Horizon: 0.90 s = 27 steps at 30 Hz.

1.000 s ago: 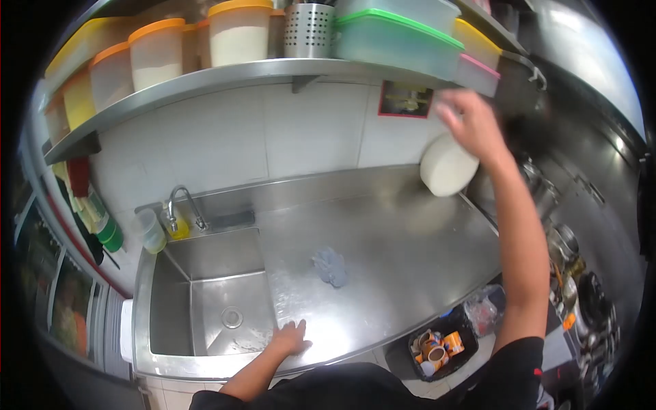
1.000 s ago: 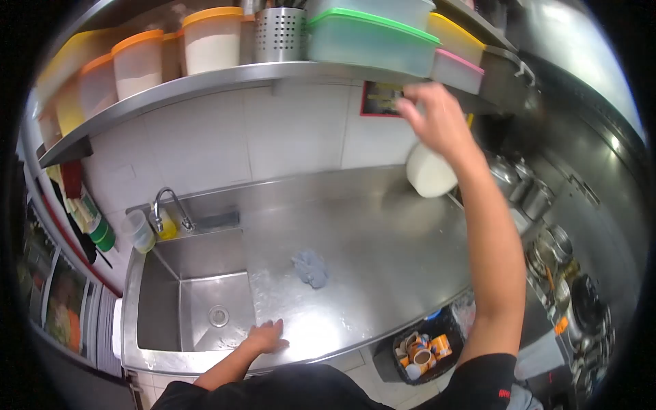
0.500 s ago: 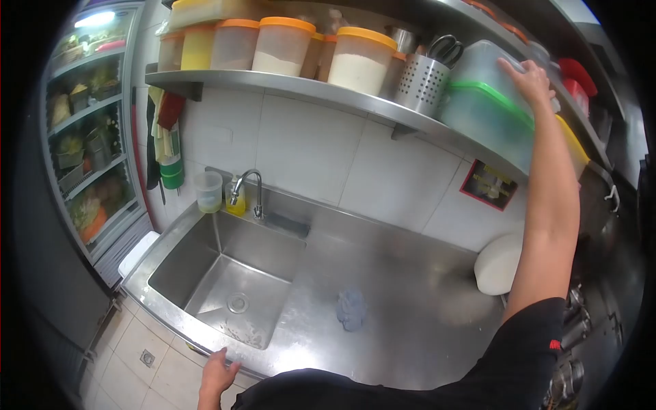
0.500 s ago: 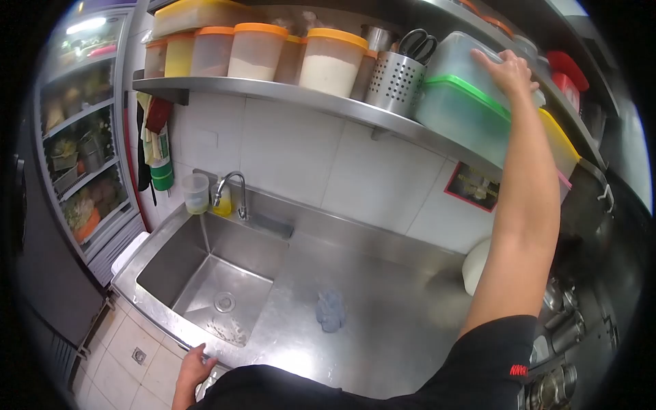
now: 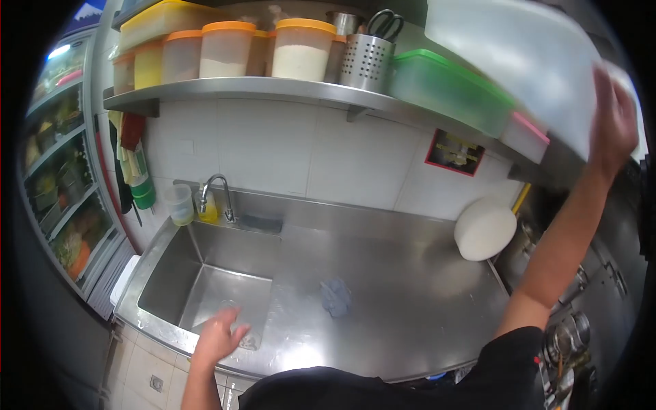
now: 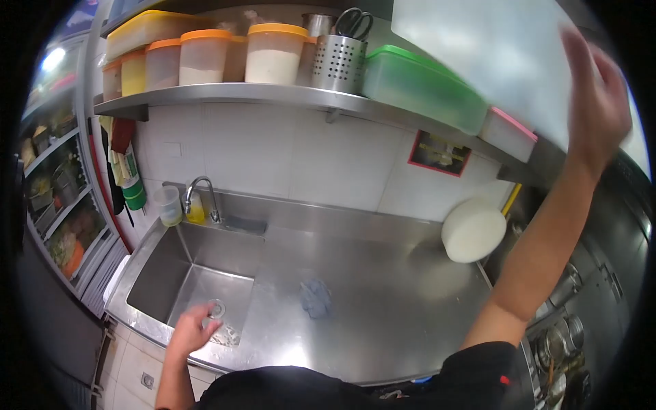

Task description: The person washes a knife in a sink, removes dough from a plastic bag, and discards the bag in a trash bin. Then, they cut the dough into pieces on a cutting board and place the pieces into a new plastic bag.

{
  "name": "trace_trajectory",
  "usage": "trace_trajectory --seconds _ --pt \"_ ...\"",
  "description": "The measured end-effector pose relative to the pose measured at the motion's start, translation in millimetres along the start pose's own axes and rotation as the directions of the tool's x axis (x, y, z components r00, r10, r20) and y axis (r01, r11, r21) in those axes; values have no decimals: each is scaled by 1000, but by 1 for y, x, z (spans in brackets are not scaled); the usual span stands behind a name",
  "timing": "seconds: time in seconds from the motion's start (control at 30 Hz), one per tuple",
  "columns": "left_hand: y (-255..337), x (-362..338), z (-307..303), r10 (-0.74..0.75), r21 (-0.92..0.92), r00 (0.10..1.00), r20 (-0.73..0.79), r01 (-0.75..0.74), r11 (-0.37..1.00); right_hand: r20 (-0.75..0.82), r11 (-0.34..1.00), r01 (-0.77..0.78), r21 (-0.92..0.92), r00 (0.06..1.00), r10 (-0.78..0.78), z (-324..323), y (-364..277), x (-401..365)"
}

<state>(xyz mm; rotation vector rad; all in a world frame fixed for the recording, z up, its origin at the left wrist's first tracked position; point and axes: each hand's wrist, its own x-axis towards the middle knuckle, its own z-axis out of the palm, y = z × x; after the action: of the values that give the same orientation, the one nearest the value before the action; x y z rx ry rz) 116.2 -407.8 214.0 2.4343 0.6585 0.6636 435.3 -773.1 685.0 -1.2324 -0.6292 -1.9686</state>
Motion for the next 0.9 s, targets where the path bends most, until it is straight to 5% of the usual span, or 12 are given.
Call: trace_trajectory --seconds 0.17,0.33,0.43,0.53,0.7,0.83,0.9 --pt "99 58 -95 469 -92 862 -194 -492 866 -161 928 372 -7 916 -368 -127 -1 -84" --pt "188 68 -164 847 117 377 -376 -887 447 -111 830 554 64 831 -545 -181 -67 -150" --pt "235 70 -180 941 155 245 -233 -946 285 6 862 460 212 882 -472 -201 -97 -188" --pt "265 86 -170 959 -6 274 70 -961 275 152 903 313 295 917 -368 -211 -124 -207" --pt "275 116 -113 715 -45 284 639 -914 404 114 881 233 411 946 -304 -197 -153 -227" --pt "268 117 -68 734 -186 229 639 -880 437 205 823 281 493 882 -424 -216 -134 -229" --pt "264 118 -53 736 -226 146 661 -897 380 146 817 204 539 933 -330 -208 -145 -234"
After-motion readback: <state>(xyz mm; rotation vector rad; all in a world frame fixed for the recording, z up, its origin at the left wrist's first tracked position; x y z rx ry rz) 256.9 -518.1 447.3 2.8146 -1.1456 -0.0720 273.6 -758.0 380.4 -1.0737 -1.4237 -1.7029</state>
